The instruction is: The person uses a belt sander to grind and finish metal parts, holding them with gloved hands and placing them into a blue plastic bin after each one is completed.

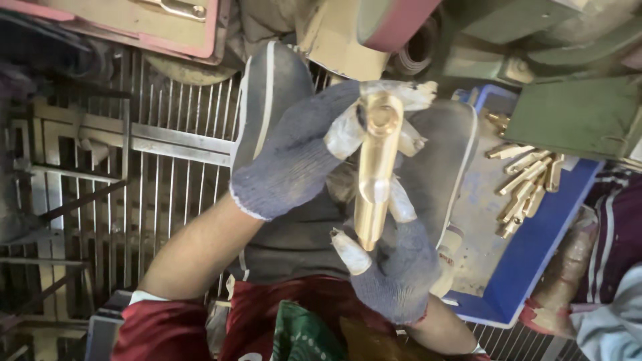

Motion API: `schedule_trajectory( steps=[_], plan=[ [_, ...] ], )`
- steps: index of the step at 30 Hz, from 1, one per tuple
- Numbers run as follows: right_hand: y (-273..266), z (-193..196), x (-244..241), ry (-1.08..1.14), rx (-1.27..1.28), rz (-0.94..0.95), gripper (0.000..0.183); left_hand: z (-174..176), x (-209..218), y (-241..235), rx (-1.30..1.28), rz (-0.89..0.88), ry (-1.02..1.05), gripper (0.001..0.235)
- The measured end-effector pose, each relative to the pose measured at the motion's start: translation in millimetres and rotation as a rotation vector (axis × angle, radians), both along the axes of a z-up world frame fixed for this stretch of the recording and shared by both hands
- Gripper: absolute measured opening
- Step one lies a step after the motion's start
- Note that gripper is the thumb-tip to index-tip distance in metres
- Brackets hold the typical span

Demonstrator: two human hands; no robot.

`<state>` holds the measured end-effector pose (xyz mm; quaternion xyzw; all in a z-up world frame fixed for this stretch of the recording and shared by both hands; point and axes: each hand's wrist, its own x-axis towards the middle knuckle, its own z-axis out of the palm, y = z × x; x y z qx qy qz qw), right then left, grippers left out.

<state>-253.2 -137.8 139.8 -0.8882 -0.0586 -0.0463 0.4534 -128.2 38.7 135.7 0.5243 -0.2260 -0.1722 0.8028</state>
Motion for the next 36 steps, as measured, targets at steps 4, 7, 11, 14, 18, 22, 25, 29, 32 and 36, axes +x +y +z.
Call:
schedule_trajectory(
  steps=[4,7,11,14,18,22,25,29,32,36],
  plan=[
    [-6.6,-0.6,13.0,0.339,0.341,-0.027,0.06,-2.1,1.2,3.0,0.129,0.061,-0.031,0.069],
    [-10.0,-8.3,36.5,0.531,0.287,-0.118,0.051,-18.5,4.9,0.6,0.118,0.138,-0.038,0.066],
    [-17.0,-46.4,98.4,0.496,0.717,-0.089,0.042,-65.2,36.6,-2.5,0.358,0.353,-0.177,0.046],
    [-29.3,-76.7,143.0,0.417,0.263,0.166,0.034,-106.2,79.8,-15.9,0.408,0.455,-0.178,0.033],
    [-27.9,-105.7,165.0,0.624,0.527,0.081,0.031,-131.2,108.9,-25.9,0.526,0.51,-0.176,0.031],
    [-32.4,-114.8,166.5,0.761,0.786,0.021,0.03,-140.3,122.4,-35.5,0.627,0.546,-0.104,0.027],
    [-30.3,-116.3,170.5,0.794,0.838,0.007,0.031,-142.8,131.6,-41.6,0.685,0.568,-0.103,0.026],
    [-32.3,-119.3,175.6,0.918,0.832,-0.036,0.033,-133.0,139.0,-46.6,0.595,0.543,0.042,0.026],
    [-32.4,-119.4,183.4,1.016,0.844,-0.071,0.034,-132.1,146.7,-49.0,0.629,0.51,0.208,0.026],
    [-31.1,-116.7,179.4,1.002,0.824,-0.083,0.032,-149.9,141.4,-46.7,0.651,0.488,0.238,0.028]
  ],
)
